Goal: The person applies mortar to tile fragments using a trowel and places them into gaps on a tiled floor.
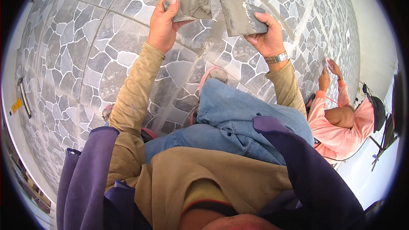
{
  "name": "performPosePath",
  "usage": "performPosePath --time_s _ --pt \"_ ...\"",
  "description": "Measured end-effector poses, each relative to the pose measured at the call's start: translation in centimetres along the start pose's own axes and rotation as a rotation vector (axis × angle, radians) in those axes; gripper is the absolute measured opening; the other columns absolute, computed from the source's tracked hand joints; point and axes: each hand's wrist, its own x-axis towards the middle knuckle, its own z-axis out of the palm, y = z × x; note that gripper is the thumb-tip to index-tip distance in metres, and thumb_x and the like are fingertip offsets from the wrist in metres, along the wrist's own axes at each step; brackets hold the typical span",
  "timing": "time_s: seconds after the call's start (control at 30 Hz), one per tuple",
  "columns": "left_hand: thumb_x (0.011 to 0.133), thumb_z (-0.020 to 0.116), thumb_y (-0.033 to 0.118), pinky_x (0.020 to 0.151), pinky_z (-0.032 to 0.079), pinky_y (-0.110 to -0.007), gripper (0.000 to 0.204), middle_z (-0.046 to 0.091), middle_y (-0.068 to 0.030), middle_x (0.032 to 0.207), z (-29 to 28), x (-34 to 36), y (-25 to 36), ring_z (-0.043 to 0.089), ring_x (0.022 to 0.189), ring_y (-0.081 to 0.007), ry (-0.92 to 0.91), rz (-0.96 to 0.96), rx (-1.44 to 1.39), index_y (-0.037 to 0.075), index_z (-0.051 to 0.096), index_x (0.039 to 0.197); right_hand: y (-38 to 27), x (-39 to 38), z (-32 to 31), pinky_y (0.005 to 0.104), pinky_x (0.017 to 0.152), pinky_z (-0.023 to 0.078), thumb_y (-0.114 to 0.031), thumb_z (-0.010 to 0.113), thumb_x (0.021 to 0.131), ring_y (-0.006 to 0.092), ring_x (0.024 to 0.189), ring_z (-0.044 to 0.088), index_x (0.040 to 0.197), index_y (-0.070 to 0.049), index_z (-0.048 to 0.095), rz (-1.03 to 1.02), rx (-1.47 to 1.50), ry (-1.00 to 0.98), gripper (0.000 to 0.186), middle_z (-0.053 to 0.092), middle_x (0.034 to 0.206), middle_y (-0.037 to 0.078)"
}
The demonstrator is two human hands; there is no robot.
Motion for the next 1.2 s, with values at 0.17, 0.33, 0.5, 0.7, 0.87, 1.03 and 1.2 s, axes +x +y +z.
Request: performPosePath --time_s 0.17,0.33,0.5,0.7,0.87,1.03,1.2 --pt "0.103 0.059 0.027 0.091 0.058 -0.040 0.035 0.066 -0.0070 0.120 0.2 0.4 -1.1 0.066 0.107 -0.0180 -0.032 0.069 -0.006 0.010 0.055 0.133 0.4 0.5 0.4 0.0294 0.045 0.040 -0.025 0.060 0.093 0.0162 0.062 0.058 0.097 -0.004 0.063 0.023 -0.060 0.011 0.022 0.069 0.086 0.008" --pt "0.103 0.060 0.027 0.091 0.055 -0.034 0.036 0.066 -0.0067 0.119 0.1 0.5 -2.2 0.065 0.107 -0.0159 -0.063 0.112 0.056 0.012 0.053 0.135 1.8 1.1 -0.1 0.0303 0.046 0.038 -0.023 0.061 0.091 0.0169 0.062 0.057 0.096 -0.005 0.062 0.024 -0.065 0.069 0.018 0.067 0.084 0.007" --pt "0.103 0.059 0.022 0.090 0.054 -0.030 0.033 0.067 -0.0054 0.116 0.5 -0.5 -4.2 0.064 0.104 -0.0130 -0.151 0.112 0.186 0.010 0.055 0.134 2.6 2.5 -2.0 0.0297 0.047 0.039 -0.021 0.061 0.093 0.0163 0.067 0.058 0.098 -0.007 0.060 -0.020 -0.026 0.197 0.015 0.066 0.087 0.005" --pt "0.105 0.053 0.030 0.080 0.062 -0.035 0.035 0.066 -0.0095 0.118 1.8 -1.9 -4.7 0.069 0.101 -0.0177 -0.131 -0.154 -0.084 0.006 0.056 0.131 -0.2 3.6 -4.6 0.0331 0.052 0.039 -0.021 0.062 0.091 0.0183 0.072 0.059 0.098 -0.008 0.060 -0.092 0.015 0.048 0.015 0.066 0.087 0.005" --pt "0.107 0.046 0.037 0.084 0.063 -0.036 0.047 0.065 -0.0122 0.123 -0.2 -0.5 -4.2 0.069 0.107 -0.0225 -0.116 -0.353 -0.352 -0.001 0.052 0.134 -0.6 1.9 -5.2 0.0325 0.046 0.047 -0.023 0.061 0.086 0.0196 0.067 0.066 0.107 0.000 0.066 0.081 -0.074 -0.060 0.031 0.071 0.091 0.011" --pt "0.106 0.048 0.036 0.087 0.061 -0.036 0.044 0.066 -0.0102 0.122 -0.7 0.5 -3.5 0.068 0.109 -0.0204 -0.286 -0.286 -0.100 0.002 0.053 0.133 1.2 2.6 -5.5 0.0280 0.034 0.033 -0.028 0.064 0.085 0.0153 0.053 0.059 0.097 -0.005 0.067 0.152 -0.162 0.064 0.027 0.069 0.081 0.006" --pt "0.106 0.048 0.036 0.089 0.061 -0.038 0.046 0.065 -0.0112 0.123 -3.0 0.1 -2.3 0.068 0.110 -0.0214 -0.273 -0.239 -0.219 0.002 0.052 0.136 -2.5 5.4 -11.0 0.0307 0.043 0.051 -0.019 0.064 0.087 0.0161 0.065 0.066 0.102 -0.002 0.066 0.115 -0.217 0.060 0.023 0.070 0.089 0.008"
